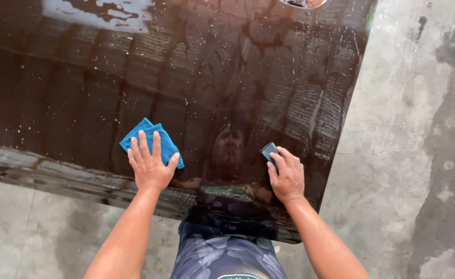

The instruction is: Wet sanding a car door panel using a sanding block and a microfiber cloth.

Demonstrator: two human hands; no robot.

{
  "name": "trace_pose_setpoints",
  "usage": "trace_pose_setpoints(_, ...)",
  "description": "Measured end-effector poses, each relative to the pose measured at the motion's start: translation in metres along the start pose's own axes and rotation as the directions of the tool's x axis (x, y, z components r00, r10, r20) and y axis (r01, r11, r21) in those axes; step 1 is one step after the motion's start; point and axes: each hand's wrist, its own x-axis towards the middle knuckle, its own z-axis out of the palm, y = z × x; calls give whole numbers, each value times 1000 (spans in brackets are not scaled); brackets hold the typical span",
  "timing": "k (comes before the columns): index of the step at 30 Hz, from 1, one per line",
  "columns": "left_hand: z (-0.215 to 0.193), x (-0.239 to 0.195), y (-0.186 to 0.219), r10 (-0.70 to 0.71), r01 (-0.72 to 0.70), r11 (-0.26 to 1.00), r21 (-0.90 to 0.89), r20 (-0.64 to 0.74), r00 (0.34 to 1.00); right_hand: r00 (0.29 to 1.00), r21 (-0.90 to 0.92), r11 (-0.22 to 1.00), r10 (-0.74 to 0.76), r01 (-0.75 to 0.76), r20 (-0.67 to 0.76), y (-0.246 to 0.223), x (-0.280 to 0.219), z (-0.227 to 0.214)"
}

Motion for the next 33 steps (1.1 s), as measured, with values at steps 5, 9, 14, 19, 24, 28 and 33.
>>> trace_pose_setpoints(5, -16, 50, 86, 114, -114, 993, -43, 5, 993, 992, -77, 994, 72, -80, -104, 33, 15, -7)
trace_pose_setpoints(9, -11, 26, 164, 644, -596, 752, -280, 124, 755, 940, -118, 961, 210, -248, -270, 44, 13, 7)
trace_pose_setpoints(14, -21, 57, 109, 764, -701, 609, -370, 36, 644, 896, -152, 927, 274, -343, -349, 33, 17, 32)
trace_pose_setpoints(19, -53, 132, -53, 469, -471, 870, -147, -54, 882, 810, -153, 858, 383, -490, -443, -1, 27, 58)
trace_pose_setpoints(24, -40, 138, -175, 178, -183, 982, -53, -84, 980, 899, -88, 970, 174, -227, -403, -139, 99, 76)
trace_pose_setpoints(28, -40, 138, -176, 121, -122, 992, -20, -66, 991, 991, 356, 933, 99, -59, -95, -262, 136, 97)
trace_pose_setpoints(33, -30, 139, -167, 79, -80, 997, -11, -57, 995, 974, 232, 960, -190, 158, 125, -260, 164, 69)
